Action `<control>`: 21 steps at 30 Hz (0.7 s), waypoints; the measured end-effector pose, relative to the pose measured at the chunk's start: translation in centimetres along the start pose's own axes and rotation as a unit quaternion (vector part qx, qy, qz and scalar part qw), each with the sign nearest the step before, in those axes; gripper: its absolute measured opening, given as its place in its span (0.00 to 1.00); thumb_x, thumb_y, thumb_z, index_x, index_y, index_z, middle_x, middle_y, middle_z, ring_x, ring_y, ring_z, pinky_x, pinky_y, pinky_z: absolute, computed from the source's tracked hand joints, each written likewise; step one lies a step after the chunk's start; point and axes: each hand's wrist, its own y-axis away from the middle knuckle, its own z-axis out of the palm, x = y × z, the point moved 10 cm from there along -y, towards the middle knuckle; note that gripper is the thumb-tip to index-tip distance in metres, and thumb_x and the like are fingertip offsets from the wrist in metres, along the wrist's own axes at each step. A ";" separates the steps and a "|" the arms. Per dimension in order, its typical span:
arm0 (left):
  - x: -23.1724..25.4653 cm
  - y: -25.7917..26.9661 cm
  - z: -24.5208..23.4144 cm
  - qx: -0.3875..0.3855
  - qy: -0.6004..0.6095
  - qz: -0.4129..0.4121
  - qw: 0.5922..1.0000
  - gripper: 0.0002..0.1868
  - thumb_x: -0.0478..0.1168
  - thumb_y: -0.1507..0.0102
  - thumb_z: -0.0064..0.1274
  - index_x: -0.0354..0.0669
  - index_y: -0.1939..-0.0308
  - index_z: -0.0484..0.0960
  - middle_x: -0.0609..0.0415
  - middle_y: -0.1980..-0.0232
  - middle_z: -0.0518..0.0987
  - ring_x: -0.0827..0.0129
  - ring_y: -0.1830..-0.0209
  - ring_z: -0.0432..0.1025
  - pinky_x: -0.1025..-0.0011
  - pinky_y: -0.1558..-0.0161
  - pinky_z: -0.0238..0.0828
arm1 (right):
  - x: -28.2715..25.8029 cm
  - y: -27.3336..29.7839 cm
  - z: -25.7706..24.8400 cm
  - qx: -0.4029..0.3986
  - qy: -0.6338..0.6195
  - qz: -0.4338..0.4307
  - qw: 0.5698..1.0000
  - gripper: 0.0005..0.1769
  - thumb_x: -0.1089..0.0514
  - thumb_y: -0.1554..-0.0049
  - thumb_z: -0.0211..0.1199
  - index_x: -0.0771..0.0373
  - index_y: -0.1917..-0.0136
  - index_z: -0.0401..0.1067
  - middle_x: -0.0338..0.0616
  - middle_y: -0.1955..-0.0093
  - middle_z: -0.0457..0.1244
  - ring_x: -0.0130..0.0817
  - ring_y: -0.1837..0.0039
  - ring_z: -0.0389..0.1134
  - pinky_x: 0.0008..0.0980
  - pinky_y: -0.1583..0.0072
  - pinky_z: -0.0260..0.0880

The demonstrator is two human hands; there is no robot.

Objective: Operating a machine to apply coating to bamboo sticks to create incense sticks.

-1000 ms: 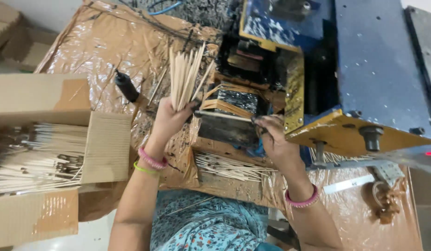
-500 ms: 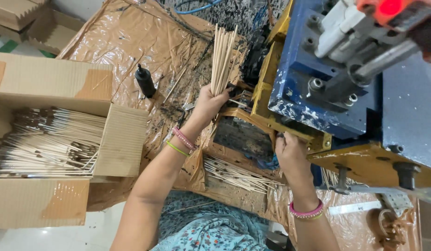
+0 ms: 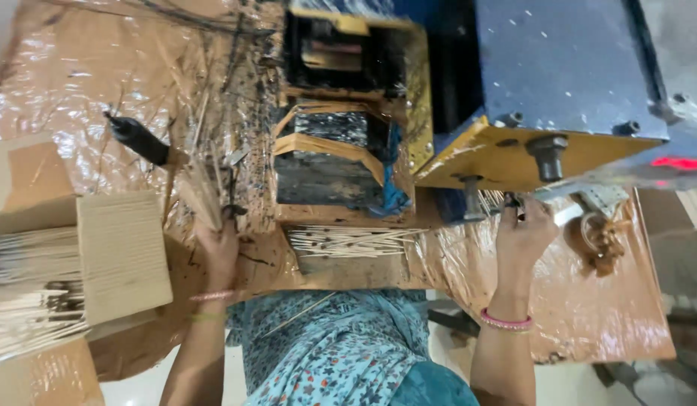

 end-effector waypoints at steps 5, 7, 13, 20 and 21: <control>2.0 1.4 -1.7 0.021 -0.082 -0.094 0.992 0.06 0.22 0.36 0.49 0.29 0.57 0.79 0.48 0.61 0.81 0.65 0.67 0.74 0.69 0.65 0.70 | -4.6 1.7 2.2 -0.040 -0.066 0.019 0.997 0.21 0.65 0.47 0.68 0.67 0.39 0.73 0.57 0.46 0.68 0.50 0.47 0.70 0.38 0.46 0.71; 2.8 1.6 2.2 -0.035 0.114 -0.243 0.963 0.10 0.27 0.39 0.46 0.31 0.59 0.83 0.48 0.62 0.84 0.64 0.67 0.77 0.69 0.67 0.72 | -6.0 3.0 6.2 -0.141 -0.127 0.091 0.978 0.22 0.64 0.47 0.67 0.64 0.39 0.73 0.49 0.52 0.71 0.40 0.55 0.71 0.33 0.53 0.71; 13.3 -5.3 9.0 -0.351 -0.136 -0.061 0.924 0.04 0.31 0.45 0.59 0.35 0.68 0.81 0.49 0.70 0.81 0.66 0.70 0.74 0.67 0.66 0.71 | -8.9 2.9 16.1 -0.308 -0.519 0.153 0.782 0.18 0.68 0.41 0.63 0.65 0.37 0.75 0.40 0.55 0.68 0.23 0.56 0.64 0.23 0.53 0.66; 5.6 -15.2 8.4 -0.120 0.145 -0.268 0.945 0.07 0.34 0.37 0.57 0.38 0.70 0.82 0.60 0.78 0.72 0.76 0.82 0.62 0.74 0.79 0.56 | -15.0 -5.0 17.1 -0.113 -0.201 -0.306 0.924 0.16 0.71 0.42 0.56 0.60 0.43 0.75 0.50 0.44 0.71 0.49 0.40 0.71 0.43 0.33 0.64; 4.2 -15.3 9.5 -0.112 0.146 -0.269 0.945 0.07 0.34 0.37 0.57 0.38 0.70 0.82 0.60 0.78 0.72 0.76 0.82 0.62 0.74 0.79 0.56 | -16.3 -5.2 15.9 -0.116 -0.205 -0.311 0.921 0.16 0.71 0.42 0.56 0.60 0.43 0.75 0.50 0.44 0.71 0.49 0.40 0.71 0.43 0.33 0.64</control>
